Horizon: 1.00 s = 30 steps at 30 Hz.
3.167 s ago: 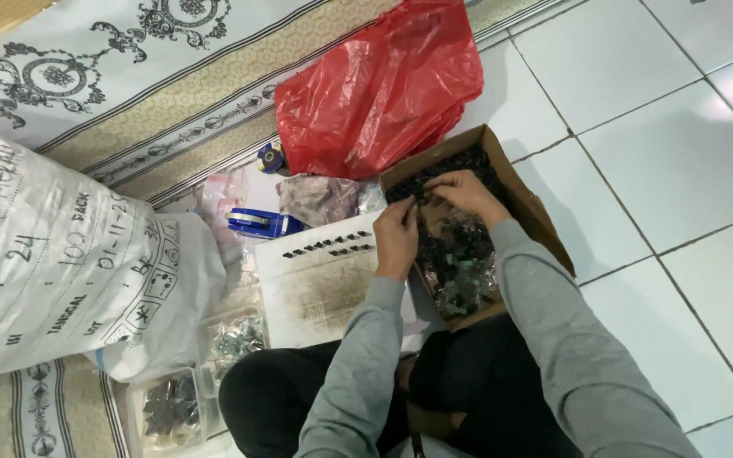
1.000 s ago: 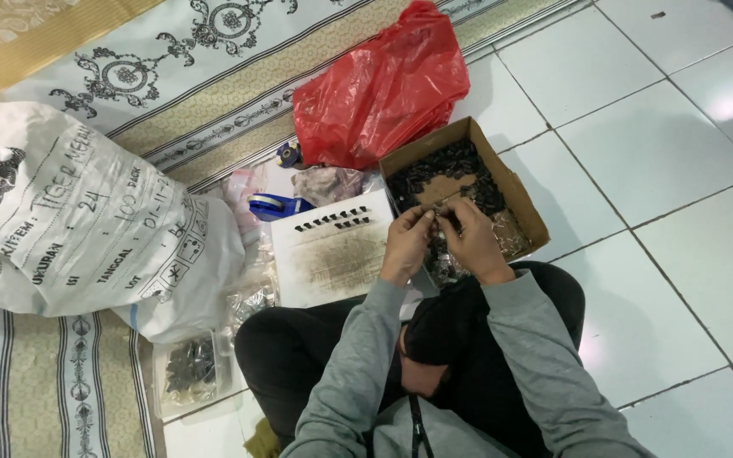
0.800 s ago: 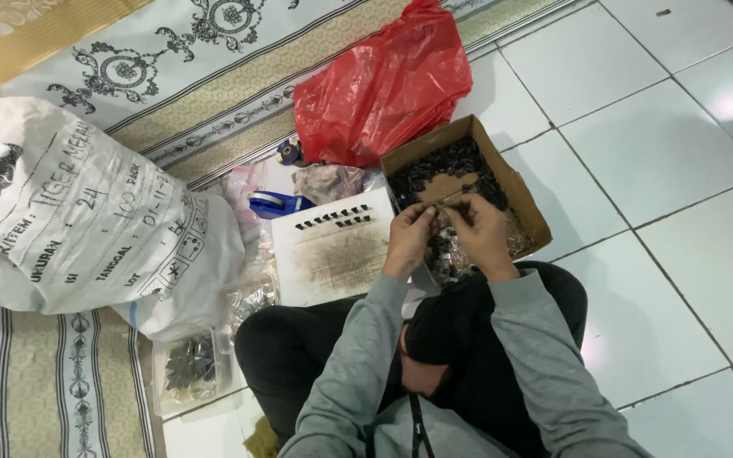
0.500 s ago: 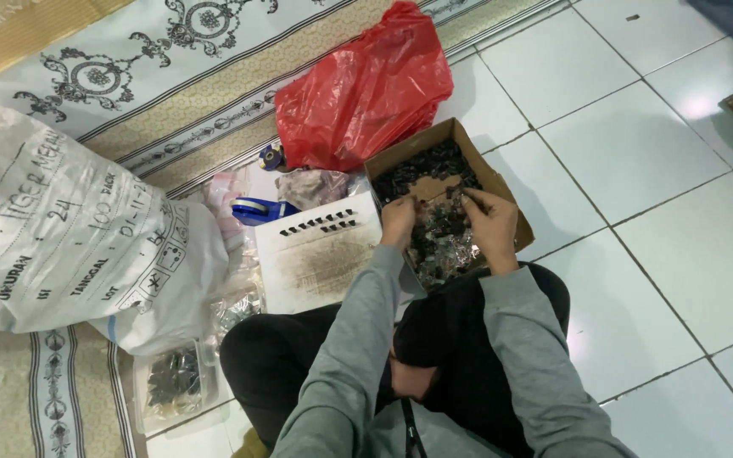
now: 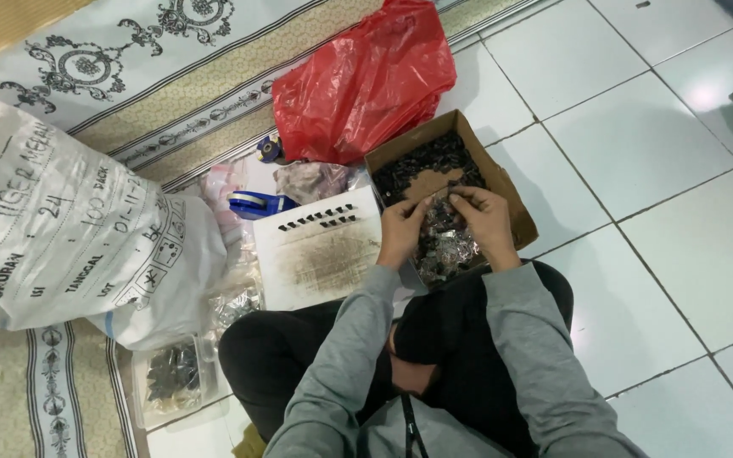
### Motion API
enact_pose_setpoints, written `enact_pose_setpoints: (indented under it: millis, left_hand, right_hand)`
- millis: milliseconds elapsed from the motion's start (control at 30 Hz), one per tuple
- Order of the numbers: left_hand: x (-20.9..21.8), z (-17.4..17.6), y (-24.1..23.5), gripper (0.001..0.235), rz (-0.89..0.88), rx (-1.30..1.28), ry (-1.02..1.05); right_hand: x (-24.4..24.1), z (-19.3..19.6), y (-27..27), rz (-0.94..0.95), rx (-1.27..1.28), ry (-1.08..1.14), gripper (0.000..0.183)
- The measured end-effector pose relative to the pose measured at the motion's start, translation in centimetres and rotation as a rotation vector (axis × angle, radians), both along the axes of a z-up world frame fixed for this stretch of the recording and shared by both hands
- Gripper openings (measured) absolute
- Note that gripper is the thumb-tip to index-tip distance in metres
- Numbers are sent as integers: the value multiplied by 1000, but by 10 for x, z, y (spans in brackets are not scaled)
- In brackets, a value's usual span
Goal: A person is seen sitting on the floor, sorting small metal components from a cardboard box into a white template tray and occasionally using a marker to mark the tray.
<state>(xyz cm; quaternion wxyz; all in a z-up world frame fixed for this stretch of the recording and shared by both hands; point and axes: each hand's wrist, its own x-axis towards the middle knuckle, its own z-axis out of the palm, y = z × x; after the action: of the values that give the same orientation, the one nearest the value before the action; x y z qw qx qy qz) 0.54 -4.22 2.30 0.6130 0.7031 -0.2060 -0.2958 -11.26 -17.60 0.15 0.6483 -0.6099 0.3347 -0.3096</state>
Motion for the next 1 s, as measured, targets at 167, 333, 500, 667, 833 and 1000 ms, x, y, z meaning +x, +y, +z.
enact_pose_setpoints:
  millis: [167, 333, 500, 667, 833, 1000]
  left_hand:
    - [-5, -34, -7, 48, -48, -64, 220]
    - [-14, 29, -7, 24, -66, -164, 154]
    - [-1, -17, -25, 15, -76, -386, 190]
    - [-1, -13, -25, 15, -95, -347, 122]
    - [3, -11, -17, 13, -118, -331, 41]
    - [3, -2, -9, 16, -150, -282, -23]
  right_hand:
    - [4, 15, 13, 26, 4, -48, 22]
    - [3, 37, 21, 20, -94, -42, 17]
    - [1, 30, 15, -41, -154, -80, 14]
    - [-6, 50, 19, -34, -234, -46, 12]
    - [-8, 58, 22, -3, -194, 6, 11]
    - [-10, 59, 24, -5, -114, -7, 10]
